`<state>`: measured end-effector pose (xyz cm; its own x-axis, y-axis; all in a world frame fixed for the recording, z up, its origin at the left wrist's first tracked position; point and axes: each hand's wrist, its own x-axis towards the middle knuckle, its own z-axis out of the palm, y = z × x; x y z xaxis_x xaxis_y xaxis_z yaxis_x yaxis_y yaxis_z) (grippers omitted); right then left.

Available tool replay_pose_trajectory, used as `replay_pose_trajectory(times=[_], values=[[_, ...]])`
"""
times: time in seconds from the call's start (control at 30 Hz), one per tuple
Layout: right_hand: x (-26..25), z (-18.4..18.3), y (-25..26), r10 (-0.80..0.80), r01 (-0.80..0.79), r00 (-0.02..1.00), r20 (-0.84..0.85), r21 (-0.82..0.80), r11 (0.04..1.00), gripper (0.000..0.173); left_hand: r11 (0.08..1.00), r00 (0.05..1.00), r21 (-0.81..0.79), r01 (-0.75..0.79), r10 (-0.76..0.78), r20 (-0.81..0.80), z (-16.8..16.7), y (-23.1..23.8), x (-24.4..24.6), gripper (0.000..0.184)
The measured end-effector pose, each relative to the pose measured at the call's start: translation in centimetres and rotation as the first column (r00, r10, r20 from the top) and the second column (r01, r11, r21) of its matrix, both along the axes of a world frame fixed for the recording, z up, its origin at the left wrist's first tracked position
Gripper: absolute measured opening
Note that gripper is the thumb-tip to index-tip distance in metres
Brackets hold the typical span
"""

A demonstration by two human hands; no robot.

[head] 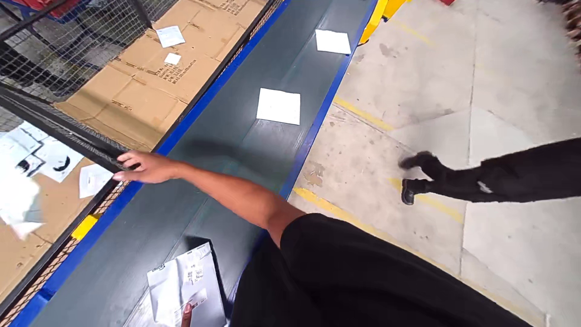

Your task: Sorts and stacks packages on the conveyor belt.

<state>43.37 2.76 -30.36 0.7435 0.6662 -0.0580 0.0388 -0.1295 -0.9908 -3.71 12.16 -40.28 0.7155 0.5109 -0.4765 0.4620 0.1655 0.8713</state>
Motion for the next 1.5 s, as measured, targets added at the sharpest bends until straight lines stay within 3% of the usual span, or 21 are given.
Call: replay_pose_trajectory(times=[0.1,0.17,0.23,0.3,0.37,0.43,0.53,0.57,0.63,0.73,0.77,0.83,0.87,0.97,1.07,1.13,1.23,1.27,1.33,1.43,1.5], values=[[2.9,-2.6,-10.3,-0.079,0.241,0.912,0.403,-0.369,0.897,0.061,0.99,0.992,-0.053,-0.129,0.129,0.001,1.2,-0.8,0.9,0.044],[3.5,-6.1,-20.4,-0.106,0.396,0.84,0.532,-0.466,0.791,0.076,0.935,0.946,-0.144,-0.324,0.323,-0.032,2.1,-1.5,1.5,0.049],[5.1,-10.2,-30.8,-0.071,0.344,0.906,0.417,-0.628,0.698,0.096,0.847,0.885,-0.278,-0.453,0.465,-0.026,2.9,-1.4,2.3,0.045],[5.6,-13.0,-38.4,0.001,0.261,0.951,0.308,-0.807,0.53,0.111,0.785,0.854,-0.4,-0.473,0.521,0.013,3.0,-0.9,3.5,0.043],[3.3,-13.9,-40.8,-0.016,0.265,0.958,0.286,-0.865,0.425,0.125,0.756,0.836,-0.466,-0.46,0.545,0.06,3.0,0.2,5.0,0.043],[0.2,-13.3,-39.6,-0.075,0.325,0.945,0.318,-0.887,0.329,0.136,0.735,0.823,-0.509,-0.448,0.561,0.087,2.9,0.5,6.1,0.041],[-3.2,-12.5,-36.2,-0.11,0.262,0.964,0.242,-0.933,0.246,0.133,0.725,0.817,-0.537,-0.431,0.567,0.11,3.1,0.9,6.6,0.039],[-3.8,-12.7,-35.1,-0.106,0.22,0.974,0.198,-0.936,0.275,0.123,0.722,0.811,-0.545,-0.426,0.571,0.123,3.2,1.0,6.8,0.04],[-5.9,-13.2,-31.4,-0.202,0.197,0.973,0.113,-0.861,0.468,0.099,0.724,0.804,-0.544,-0.424,0.578,0.142,3.5,1.2,6.8,0.04],[-8.6,-12.5,-21.2,-0.454,0.309,0.882,-0.127,-0.571,0.76,0.069,0.727,0.797,-0.546,-0.417,0.581,0.166,3.8,1.3,6.9,0.042],[-8.8,-11.3,-16.9,-0.456,0.327,0.855,-0.246,-0.425,0.844,0.06,0.727,0.797,-0.55,-0.411,0.58,0.171,3.8,1.2,7.0,0.042],[-7.9,-7.4,-8.9,-0.192,0.193,0.872,-0.45,-0.044,0.98,0.052,0.729,0.797,-0.557,-0.397,0.575,0.185,4.0,1.1,7.5,0.042],[-7.3,-5.2,-5.6,-0.044,0.085,0.894,-0.446,0.072,0.994,0.057,0.736,0.799,-0.555,-0.389,0.569,0.194,4.2,1.0,7.7,0.043],[-7.9,-1.8,-0.4,0.159,-0.154,0.974,-0.16,0.044,0.987,0.066,0.805,0.852,-0.459,-0.376,0.495,0.172,5.4,1.1,7.0,0.047],[-10.4,-2.7,-4.4,0.236,-0.233,0.969,0.077,-0.05,0.971,0.041,0.935,0.953,-0.228,-0.27,0.293,0.075,6.7,2.0,7.9,0.043],[-12.9,-5.4,-9.0,0.225,-0.222,0.974,0.026,-0.098,0.97,0.033,0.944,0.933,-0.204,-0.26,0.3,0.198,6.4,5.4,9.4,0.031],[-17.4,-8.5,-16.8,0.154,-0.17,0.984,-0.084,-0.227,0.959,0.037,0.909,0.783,-0.327,-0.258,0.395,0.481,5.5,13.3,14.7,0.042],[-18.7,-9.2,-19.7,0.12,-0.139,0.989,-0.085,-0.268,0.953,0.037,0.907,0.768,-0.321,-0.274,0.407,0.495,4.8,15.4,17.2,0.046],[-20.5,-10.4,-25.6,0.006,-0.024,0.998,-0.055,-0.344,0.939,0.038,0.931,0.872,-0.163,-0.326,0.363,0.329,3.2,17.0,21.0,0.056],[-20.3,-11.1,-34.3,-0.267,0.289,0.957,0.117,-0.489,0.823,0.042,0.992,0.982,0.035,-0.119,0.113,0.149,1.2,11.2,25.5,0.073],[-18.3,-11.1,-39.9,-0.409,0.473,0.879,0.244,-0.548,0.69,0.048,0.991,0.981,0.066,0.12,-0.129,0.143,0.3,3.7,26.5,0.063]])
